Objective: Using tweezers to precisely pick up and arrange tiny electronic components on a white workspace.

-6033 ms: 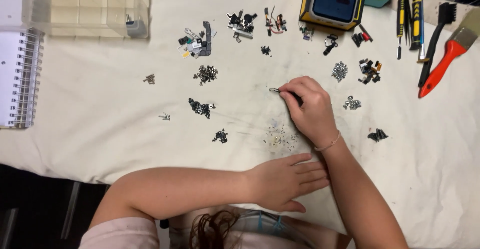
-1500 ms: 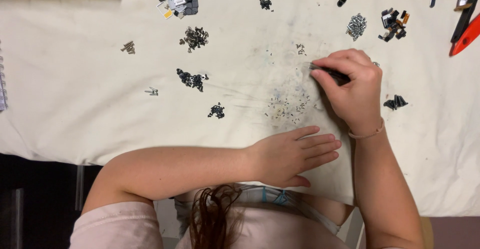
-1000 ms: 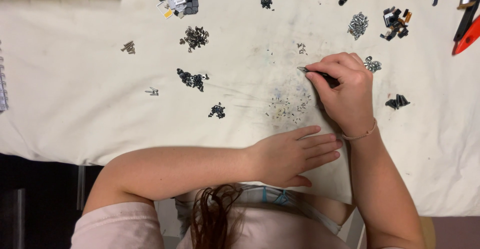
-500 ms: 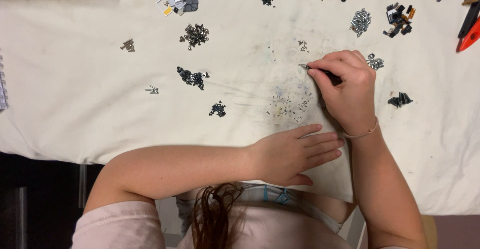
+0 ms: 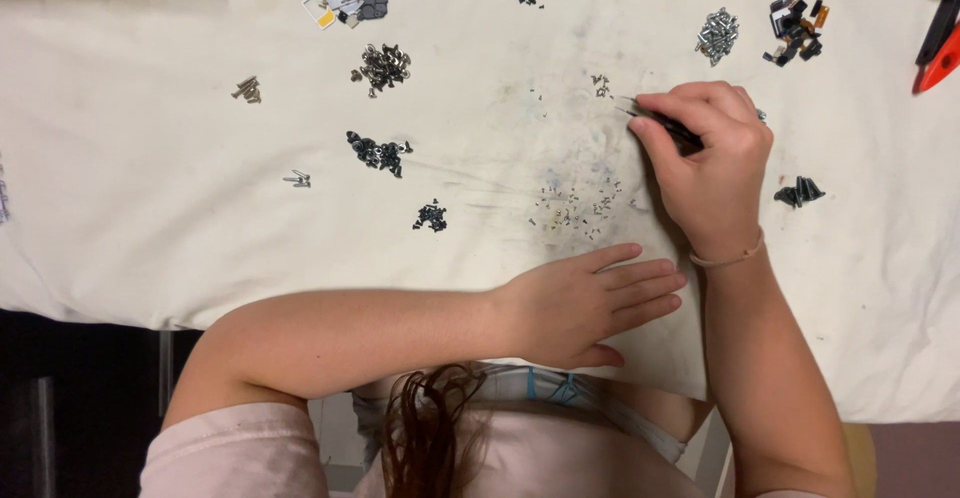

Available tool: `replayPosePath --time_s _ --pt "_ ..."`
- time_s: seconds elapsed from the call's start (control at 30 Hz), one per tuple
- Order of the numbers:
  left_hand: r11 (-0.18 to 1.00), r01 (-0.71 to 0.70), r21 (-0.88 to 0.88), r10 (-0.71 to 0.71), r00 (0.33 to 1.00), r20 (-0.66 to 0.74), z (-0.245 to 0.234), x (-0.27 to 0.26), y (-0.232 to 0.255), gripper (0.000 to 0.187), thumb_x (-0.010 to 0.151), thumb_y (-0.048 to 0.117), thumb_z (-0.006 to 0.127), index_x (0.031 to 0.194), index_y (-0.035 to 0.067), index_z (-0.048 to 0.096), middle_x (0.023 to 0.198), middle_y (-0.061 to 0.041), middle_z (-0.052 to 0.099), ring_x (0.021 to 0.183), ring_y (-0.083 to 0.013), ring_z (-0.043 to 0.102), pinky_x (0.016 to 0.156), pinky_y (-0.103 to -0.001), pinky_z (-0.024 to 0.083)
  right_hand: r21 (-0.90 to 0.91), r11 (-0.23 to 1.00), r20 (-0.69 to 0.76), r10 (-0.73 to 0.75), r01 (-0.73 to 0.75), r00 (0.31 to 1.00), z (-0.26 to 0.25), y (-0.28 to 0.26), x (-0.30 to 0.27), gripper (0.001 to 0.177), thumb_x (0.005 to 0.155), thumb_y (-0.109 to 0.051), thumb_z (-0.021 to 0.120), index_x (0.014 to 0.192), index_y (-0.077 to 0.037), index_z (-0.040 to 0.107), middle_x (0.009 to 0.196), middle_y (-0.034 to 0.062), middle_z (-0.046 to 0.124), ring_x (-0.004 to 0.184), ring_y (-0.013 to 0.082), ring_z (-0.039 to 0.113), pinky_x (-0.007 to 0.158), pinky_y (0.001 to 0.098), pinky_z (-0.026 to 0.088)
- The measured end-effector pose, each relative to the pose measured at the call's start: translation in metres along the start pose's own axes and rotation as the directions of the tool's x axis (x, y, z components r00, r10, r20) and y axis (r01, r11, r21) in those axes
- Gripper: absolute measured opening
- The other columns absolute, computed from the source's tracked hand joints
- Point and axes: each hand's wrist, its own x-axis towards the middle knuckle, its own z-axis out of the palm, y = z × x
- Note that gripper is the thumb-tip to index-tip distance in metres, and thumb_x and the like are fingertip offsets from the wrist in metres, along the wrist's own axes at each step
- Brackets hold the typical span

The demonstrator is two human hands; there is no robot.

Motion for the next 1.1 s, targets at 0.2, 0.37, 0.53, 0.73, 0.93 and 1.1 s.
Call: replayPosePath --time_s 0.2,0.37,0.53,0.73,0.93,1.1 --pt "1.0 0.002 0.02 -0.002 1.0 0.003 0.004 0.001 0.001 0.08 0.101 0.06 0.043 0.159 0.006 0.033 0.167 -0.013 0.036 0.158 -0.0267 0.024 0.132 -0.051 0.009 -0.019 0.999 0.124 0.049 -0.047 0.991 -0.026 -0.005 -0.037 0.013 0.096 -0.005 0.087 0.108 -0.009 0.082 0.097 0.0094 0.07 0.095 0.0303 0.067 0.082 0.0384 0.057" --pt "0.999 0.003 0.054 -0.003 1.0 -0.004 0.002 0.0 0.002 0.08 0.101 0.062 0.043 0.158 0.006 0.035 0.166 -0.012 0.037 0.157 -0.0259 0.024 0.132 -0.05 0.01 -0.023 0.999 0.151 0.05 -0.047 0.987 -0.027 -0.003 -0.044 0.011 0.096 -0.006 0.085 0.106 -0.01 0.083 0.094 0.0073 0.07 0.093 0.0284 0.067 0.081 0.0372 0.057" --pt "0.998 0.005 0.057 -0.005 1.0 -0.013 0.002 0.0 0.001 0.08 0.101 0.062 0.04 0.158 0.006 0.035 0.165 -0.013 0.038 0.157 -0.0257 0.025 0.132 -0.049 0.01 -0.003 0.999 0.148 0.044 -0.044 0.988 -0.025 -0.006 -0.04 0.009 0.096 -0.006 0.084 0.105 -0.01 0.082 0.094 0.0062 0.071 0.091 0.0278 0.066 0.082 0.0374 0.057" --pt "0.998 0.008 0.058 -0.007 1.0 -0.023 0.004 0.0 0.001 0.081 0.1 0.062 0.043 0.158 0.006 0.035 0.166 -0.013 0.036 0.157 -0.0261 0.024 0.132 -0.049 0.011 -0.013 0.999 0.164 0.048 -0.046 0.985 -0.024 -0.008 -0.04 0.006 0.097 -0.006 0.083 0.103 -0.008 0.082 0.093 0.0068 0.071 0.09 0.0279 0.066 0.08 0.0372 0.057" --pt "0.999 0.004 0.037 -0.003 1.0 -0.027 0.004 0.0 0.001 0.08 0.101 0.061 0.041 0.159 0.005 0.034 0.166 -0.013 0.036 0.158 -0.0264 0.023 0.132 -0.05 0.01 -0.003 0.998 0.157 0.062 -0.063 0.986 -0.024 -0.005 -0.039 0.006 0.097 -0.005 0.083 0.102 -0.009 0.082 0.093 0.0053 0.071 0.089 0.0266 0.066 0.08 0.0365 0.057" --pt "0.999 0.006 0.039 -0.005 1.0 -0.019 0.003 0.0 0.001 0.081 0.101 0.061 0.044 0.159 0.006 0.033 0.167 -0.013 0.035 0.158 -0.0258 0.023 0.132 -0.05 0.012 0.013 0.997 0.096 0.068 -0.07 0.993 -0.021 -0.002 -0.026 0.011 0.099 -0.005 0.085 0.108 -0.009 0.082 0.097 0.0079 0.071 0.095 0.0281 0.066 0.085 0.0369 0.057"
